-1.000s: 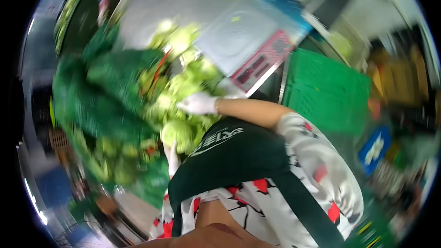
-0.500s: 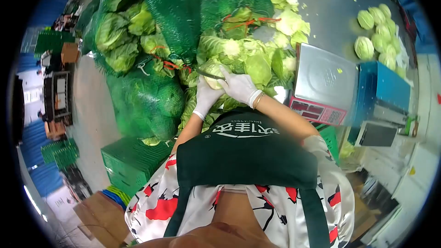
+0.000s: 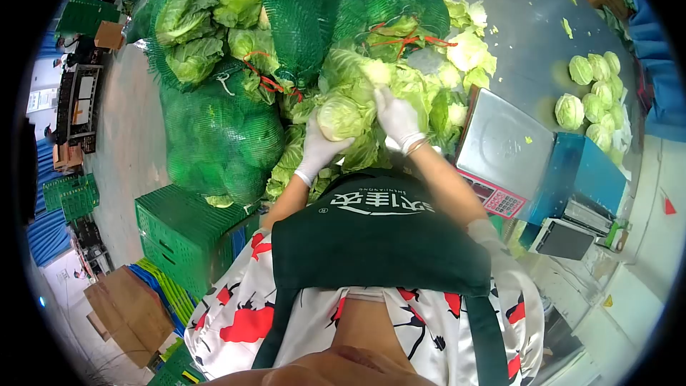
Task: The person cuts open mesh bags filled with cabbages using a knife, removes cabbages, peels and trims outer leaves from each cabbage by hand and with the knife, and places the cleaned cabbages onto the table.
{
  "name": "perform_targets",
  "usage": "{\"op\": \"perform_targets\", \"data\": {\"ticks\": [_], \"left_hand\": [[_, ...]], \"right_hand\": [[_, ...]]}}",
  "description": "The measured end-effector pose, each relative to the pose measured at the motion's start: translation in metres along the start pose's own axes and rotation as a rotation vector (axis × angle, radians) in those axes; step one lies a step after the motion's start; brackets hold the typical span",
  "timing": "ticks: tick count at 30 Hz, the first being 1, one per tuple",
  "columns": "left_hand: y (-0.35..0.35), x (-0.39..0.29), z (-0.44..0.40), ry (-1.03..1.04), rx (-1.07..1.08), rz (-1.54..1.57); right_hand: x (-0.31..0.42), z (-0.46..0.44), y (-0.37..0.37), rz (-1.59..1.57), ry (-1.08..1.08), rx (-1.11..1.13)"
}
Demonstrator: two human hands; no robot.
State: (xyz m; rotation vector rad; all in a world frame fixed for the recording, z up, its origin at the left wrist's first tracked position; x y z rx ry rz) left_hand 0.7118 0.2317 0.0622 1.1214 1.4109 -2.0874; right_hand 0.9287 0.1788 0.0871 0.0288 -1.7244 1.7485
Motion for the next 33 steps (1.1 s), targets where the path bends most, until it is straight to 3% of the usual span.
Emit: {"op": "perform_targets", "data": {"ticks": [3, 7, 11, 13, 15, 17, 18, 21, 22, 27, 29, 31, 33], "left_hand": [[-0.001, 0.048, -0.004, -0.039, 0.088, 0.482], [-0.034, 0.041, 0.021, -0.231, 0.154, 1.009], [-0.061, 0.034, 0.045, -0.204, 0.188, 1.209], [-0.066, 0.015, 0.047, -0.195, 0.112, 1.161], [-0.062, 0.005, 0.042, -0.169, 0.043, 1.086], [-0.058, -0.003, 0.042, -0.083, 0.053, 1.010], [-0.059, -0.011, 0.042, -0.045, 0.075, 0.974], [-0.058, -0.021, 0.042, 0.032, 0.115, 0.930], [-0.057, -0.020, 0.044, 0.016, 0.138, 0.954], [-0.060, -0.012, 0.058, -0.139, 0.133, 1.165], [-0.067, -0.018, 0.060, -0.132, 0.091, 1.186], [-0.079, -0.035, 0.056, -0.034, 0.079, 1.058], [-0.086, -0.052, 0.050, 0.091, 0.063, 0.938]], "right_hand": [[-0.022, -0.009, 0.005, -0.163, -0.048, -0.024], [-0.042, -0.014, -0.004, -0.265, 0.059, -0.045], [-0.024, -0.007, -0.030, -0.257, 0.076, 0.037], [0.034, 0.017, -0.068, -0.224, 0.196, 0.209], [0.066, 0.034, -0.062, -0.297, -0.110, 0.116], [0.095, 0.046, -0.061, -0.218, -0.475, -0.257], [0.109, 0.050, -0.070, -0.142, -0.388, -0.074], [0.098, 0.040, -0.051, -0.363, -0.492, -0.141], [0.094, 0.039, -0.060, -0.435, -0.522, -0.279], [-0.012, -0.003, -0.029, -0.055, -0.063, -0.200], [-0.015, 0.005, -0.051, 0.037, -0.019, -0.238], [0.011, 0.019, -0.075, -0.117, -0.003, -0.192], [0.042, 0.032, -0.078, -0.614, 0.172, 0.180]]}}
Point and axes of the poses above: each hand's wrist, its own z-axis away from the middle knuckle, its own y-axis out of the palm, x = y × z, the point moved 5 cm from there along -z, towards the middle knuckle, and after that the axes turned 2 degrees about z, right-handed, at the moved point
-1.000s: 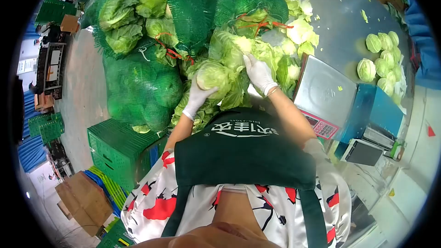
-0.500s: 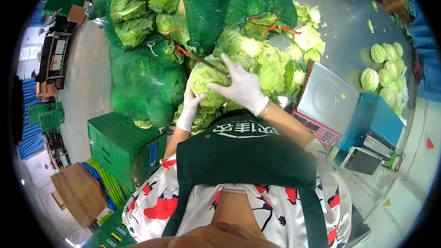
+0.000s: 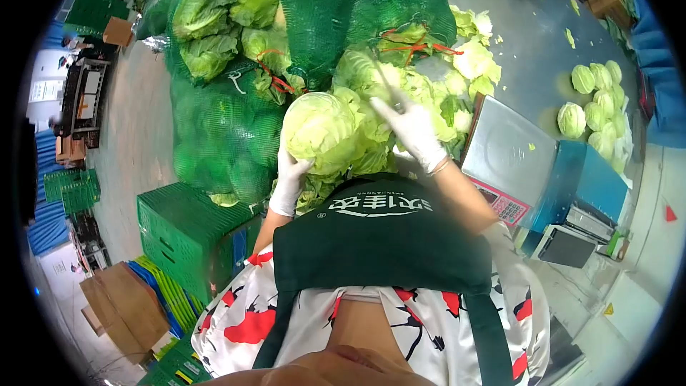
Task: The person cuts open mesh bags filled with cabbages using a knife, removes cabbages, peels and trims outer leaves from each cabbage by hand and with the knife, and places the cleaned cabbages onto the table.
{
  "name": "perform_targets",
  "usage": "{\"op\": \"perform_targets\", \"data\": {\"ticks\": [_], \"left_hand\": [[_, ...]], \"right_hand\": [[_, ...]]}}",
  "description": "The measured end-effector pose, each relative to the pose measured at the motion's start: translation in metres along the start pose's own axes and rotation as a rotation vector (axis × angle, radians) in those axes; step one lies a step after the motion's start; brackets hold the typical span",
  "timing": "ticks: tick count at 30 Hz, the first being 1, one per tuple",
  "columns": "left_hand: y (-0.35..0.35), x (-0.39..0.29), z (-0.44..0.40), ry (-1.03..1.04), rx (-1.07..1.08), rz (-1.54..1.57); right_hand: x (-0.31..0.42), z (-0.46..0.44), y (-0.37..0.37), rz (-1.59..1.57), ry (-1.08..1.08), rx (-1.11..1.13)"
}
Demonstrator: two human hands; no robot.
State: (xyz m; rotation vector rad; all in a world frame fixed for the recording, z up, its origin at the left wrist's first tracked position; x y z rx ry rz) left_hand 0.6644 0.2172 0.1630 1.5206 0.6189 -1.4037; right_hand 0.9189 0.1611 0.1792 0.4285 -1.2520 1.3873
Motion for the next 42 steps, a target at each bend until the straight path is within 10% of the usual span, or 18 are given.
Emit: {"op": "perform_targets", "data": {"ticks": [2, 7, 10, 12, 15, 23, 26, 29, 34, 42], "left_hand": [[0.020, -0.021, -0.003, 0.112, 0.042, -0.109], [0.037, -0.046, -0.010, 0.139, 0.142, -0.205], [0.034, -0.035, -0.005, -0.475, 0.218, 0.239], [0.037, -0.030, 0.008, -0.407, 0.432, 0.559], [0.026, 0.007, 0.003, -0.544, 0.096, 0.521], [0.018, 0.030, 0.011, -0.414, 0.122, 0.710], [0.003, 0.032, 0.024, -0.351, 0.086, 0.554], [-0.003, 0.023, 0.024, -0.234, 0.101, 0.396], [0.004, 0.002, 0.011, -0.055, 0.092, 0.175], [0.006, 0.042, 0.016, -0.488, 0.061, 0.422]], "right_hand": [[0.011, 0.017, 0.022, -0.453, 0.322, 0.337], [-0.012, -0.007, 0.043, -0.896, 0.166, 0.424], [0.021, 0.008, 0.014, -0.648, -0.115, 0.410], [0.036, 0.013, 0.013, -0.324, -0.196, 0.384], [0.052, 0.022, 0.025, -0.118, -0.583, 0.274], [0.067, 0.046, 0.017, 0.183, -1.102, -0.292], [0.021, -0.021, -0.004, -0.482, -0.438, -0.254], [-0.006, -0.051, -0.030, -0.076, -0.210, -0.229], [0.012, 0.019, 0.021, -0.298, 0.353, 0.424], [0.027, 0.014, 0.033, -0.337, -0.283, 0.449]]}}
Point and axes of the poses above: each hand's wrist, its own z-axis away from the middle knuckle, its own y-axis out of the palm, x = y × z, the point moved 5 cm from there along -z, towards the middle knuckle, and after that the axes turned 2 degrees about z, right-handed, at the moved point
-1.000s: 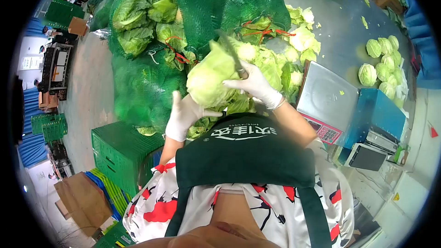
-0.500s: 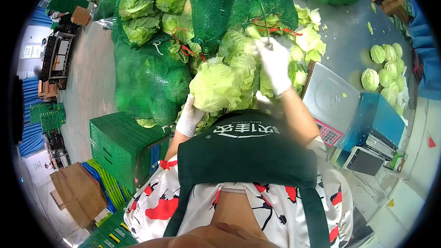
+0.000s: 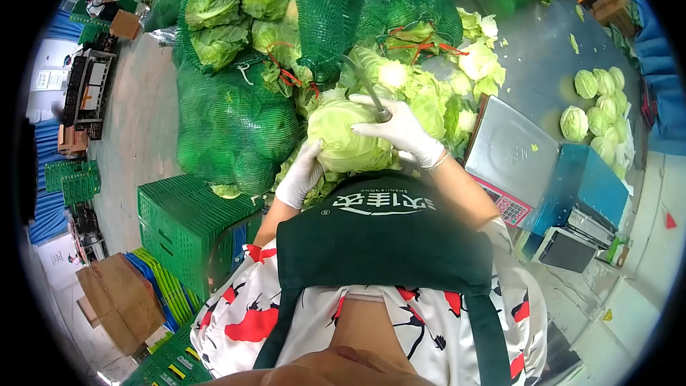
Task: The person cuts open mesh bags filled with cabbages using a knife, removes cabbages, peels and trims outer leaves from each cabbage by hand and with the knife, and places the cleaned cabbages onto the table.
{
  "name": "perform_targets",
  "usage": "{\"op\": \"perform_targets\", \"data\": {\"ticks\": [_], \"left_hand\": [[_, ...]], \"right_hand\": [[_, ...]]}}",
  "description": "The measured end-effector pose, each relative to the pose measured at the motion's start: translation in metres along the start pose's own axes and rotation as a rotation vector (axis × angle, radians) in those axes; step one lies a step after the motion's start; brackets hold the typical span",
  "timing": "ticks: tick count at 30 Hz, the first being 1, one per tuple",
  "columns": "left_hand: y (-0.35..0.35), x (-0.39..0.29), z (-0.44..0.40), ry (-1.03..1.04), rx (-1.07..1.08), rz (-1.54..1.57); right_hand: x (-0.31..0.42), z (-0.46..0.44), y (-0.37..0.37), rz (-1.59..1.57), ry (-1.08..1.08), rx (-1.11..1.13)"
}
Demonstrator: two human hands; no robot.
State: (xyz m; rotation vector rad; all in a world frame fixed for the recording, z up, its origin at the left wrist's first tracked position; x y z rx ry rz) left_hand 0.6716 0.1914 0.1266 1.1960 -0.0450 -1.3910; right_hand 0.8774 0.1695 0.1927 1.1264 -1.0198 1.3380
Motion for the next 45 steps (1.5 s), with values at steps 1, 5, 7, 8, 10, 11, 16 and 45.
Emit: {"op": "perform_targets", "data": {"ticks": [1, 5, 7, 8, 10, 11, 16, 45], "left_hand": [[-0.002, 0.003, 0.001, 0.027, 0.020, 0.005], [-0.007, -0.002, -0.002, 0.175, 0.017, -0.186], [-0.003, -0.015, -0.008, 0.258, -0.045, -0.353], [-0.008, -0.020, -0.013, 0.350, -0.171, -0.593], [-0.010, -0.026, -0.022, 0.520, -0.416, -1.075], [-0.009, -0.025, -0.028, 0.547, -0.461, -1.204], [-0.004, -0.002, -0.063, 0.360, -0.509, -1.511], [-0.015, -0.017, 0.000, 0.278, 0.126, 0.357]], "right_hand": [[0.001, 0.002, 0.000, -0.022, 0.064, 0.007], [-0.014, 0.003, -0.008, -0.001, 0.067, -0.037], [-0.028, 0.002, -0.009, 0.051, 0.043, -0.120], [-0.034, 0.002, -0.014, 0.283, 0.096, -0.191], [-0.036, 0.006, -0.023, 0.746, 0.203, -0.343], [-0.032, 0.007, -0.017, 0.774, 0.095, -0.359], [-0.060, -0.003, 0.014, 0.851, 0.053, -0.242], [-0.079, -0.013, -0.048, 0.334, 0.277, -0.275]]}}
Point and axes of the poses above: each hand's wrist, its own z-axis away from the middle knuckle, its own y-axis out of the palm, x = y × z, the point moved 5 cm from there along -z, towards the middle knuckle, and after that the axes turned 2 degrees about z, right-handed, at the moved point
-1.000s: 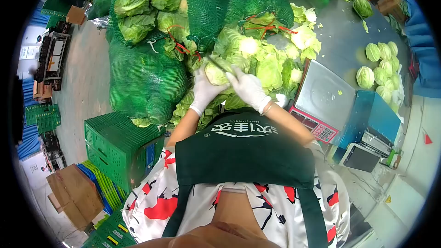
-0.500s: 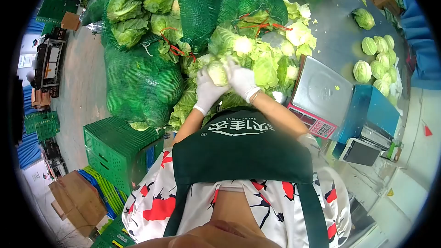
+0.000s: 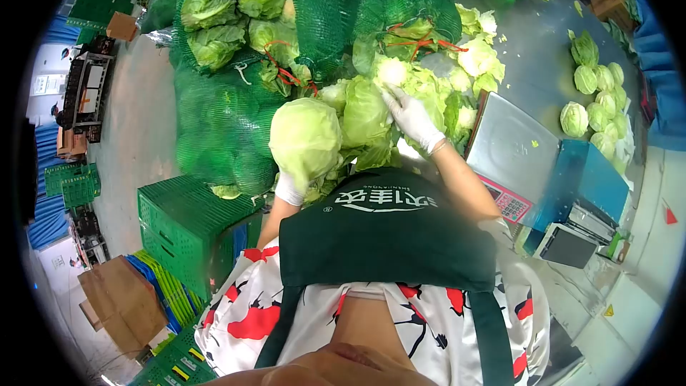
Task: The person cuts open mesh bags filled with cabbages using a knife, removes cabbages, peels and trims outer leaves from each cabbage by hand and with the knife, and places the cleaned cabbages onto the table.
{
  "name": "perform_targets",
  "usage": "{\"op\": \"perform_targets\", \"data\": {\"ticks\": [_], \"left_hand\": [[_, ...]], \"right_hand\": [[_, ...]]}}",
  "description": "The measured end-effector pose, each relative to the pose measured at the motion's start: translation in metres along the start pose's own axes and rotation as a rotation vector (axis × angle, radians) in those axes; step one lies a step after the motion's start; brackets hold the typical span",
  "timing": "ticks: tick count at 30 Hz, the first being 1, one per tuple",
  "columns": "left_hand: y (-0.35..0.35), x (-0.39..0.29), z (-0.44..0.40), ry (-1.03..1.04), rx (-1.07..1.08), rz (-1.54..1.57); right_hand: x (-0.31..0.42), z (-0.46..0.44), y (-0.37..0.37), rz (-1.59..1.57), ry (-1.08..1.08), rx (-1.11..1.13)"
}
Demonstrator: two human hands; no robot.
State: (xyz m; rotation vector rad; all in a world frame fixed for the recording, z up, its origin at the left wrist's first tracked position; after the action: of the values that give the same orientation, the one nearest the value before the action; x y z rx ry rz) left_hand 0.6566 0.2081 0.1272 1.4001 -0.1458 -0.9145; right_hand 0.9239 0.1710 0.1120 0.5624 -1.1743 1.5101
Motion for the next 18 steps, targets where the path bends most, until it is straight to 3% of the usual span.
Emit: {"op": "perform_targets", "data": {"ticks": [2, 4, 6, 8, 10, 11, 13, 15, 18], "left_hand": [[-0.035, 0.021, -0.010, 0.026, -0.004, -0.650], [-0.023, 0.027, -0.013, 0.015, -0.001, -0.694], [-0.007, 0.027, -0.012, 0.059, 0.024, -0.893], [0.020, 0.025, -0.012, 0.019, 0.027, -0.685], [0.048, 0.030, -0.014, -0.166, -0.027, 0.079], [0.048, 0.031, -0.018, -0.143, -0.030, -0.039], [0.043, 0.030, -0.028, -0.090, -0.033, -0.271], [0.043, 0.034, -0.031, -0.042, -0.058, -0.348], [0.048, 0.039, -0.028, -0.019, -0.151, -0.364]], "right_hand": [[0.023, 0.018, -0.005, 0.240, -0.110, -0.112], [0.032, 0.032, -0.013, 0.349, -0.246, -0.188], [0.034, 0.043, -0.019, 0.107, -0.131, -0.112], [0.048, 0.060, -0.020, -0.295, -0.073, -0.034], [0.056, 0.069, -0.011, -0.412, -0.098, 0.003], [0.060, 0.074, -0.008, -0.470, -0.113, 0.021], [0.068, 0.084, -0.010, -0.138, 0.003, 0.010], [0.062, 0.086, -0.008, 0.043, -0.331, -0.321], [0.041, 0.089, -0.009, -0.302, -0.093, -0.118]]}}
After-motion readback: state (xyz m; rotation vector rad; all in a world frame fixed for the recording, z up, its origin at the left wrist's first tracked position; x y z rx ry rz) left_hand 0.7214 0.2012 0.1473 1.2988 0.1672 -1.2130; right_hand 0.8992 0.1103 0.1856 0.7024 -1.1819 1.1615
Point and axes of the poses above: each hand's wrist, its own z-axis away from the middle knuckle, its own y-axis out of the palm, x = y × z, the point moved 5 cm from there along -z, towards the middle knuckle, and after that the axes turned 2 degrees about z, right-handed, at the moved point
